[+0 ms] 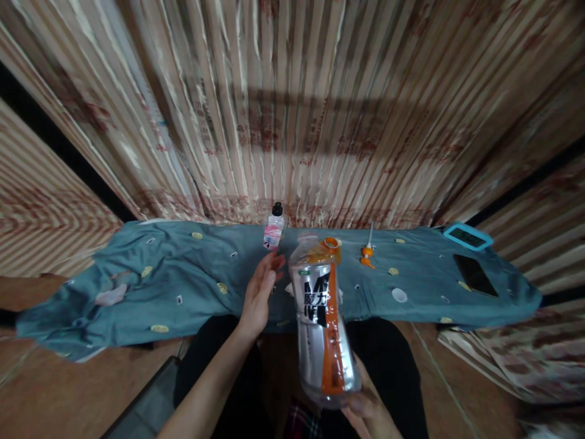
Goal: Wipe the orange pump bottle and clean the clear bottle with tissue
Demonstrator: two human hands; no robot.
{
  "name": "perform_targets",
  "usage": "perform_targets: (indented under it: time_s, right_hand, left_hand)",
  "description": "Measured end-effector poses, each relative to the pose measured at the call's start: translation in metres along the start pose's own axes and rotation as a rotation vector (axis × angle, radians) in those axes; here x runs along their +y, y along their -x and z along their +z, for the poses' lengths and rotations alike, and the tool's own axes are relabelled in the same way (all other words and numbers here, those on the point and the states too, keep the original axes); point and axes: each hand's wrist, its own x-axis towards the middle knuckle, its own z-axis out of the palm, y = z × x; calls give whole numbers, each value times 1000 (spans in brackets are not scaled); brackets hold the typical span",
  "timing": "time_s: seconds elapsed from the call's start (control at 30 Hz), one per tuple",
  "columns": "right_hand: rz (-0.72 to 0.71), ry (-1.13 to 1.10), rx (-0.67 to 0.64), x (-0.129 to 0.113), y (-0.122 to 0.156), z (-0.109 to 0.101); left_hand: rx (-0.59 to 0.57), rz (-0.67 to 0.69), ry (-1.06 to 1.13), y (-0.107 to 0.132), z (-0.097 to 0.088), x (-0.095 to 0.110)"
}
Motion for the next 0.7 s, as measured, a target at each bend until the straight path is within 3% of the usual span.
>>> perform_targets:
  time_s: [0.07, 0.3, 0.5, 0.7]
  right_hand:
    - [46, -209, -43, -4, -16, 12]
    - [-7, -185, -76, -21, -48, 47]
    - [-109, 10, -129, -19, -59, 59]
    - [-152, 271, -135, -9, -76, 64]
  left_hand:
    - [9, -61, 40, 18, -9, -2]
    - [-104, -121, 47, 54, -15, -2]
    - [-10, -93, 31, 58, -10, 3]
    - [144, -156, 35, 45, -12, 5]
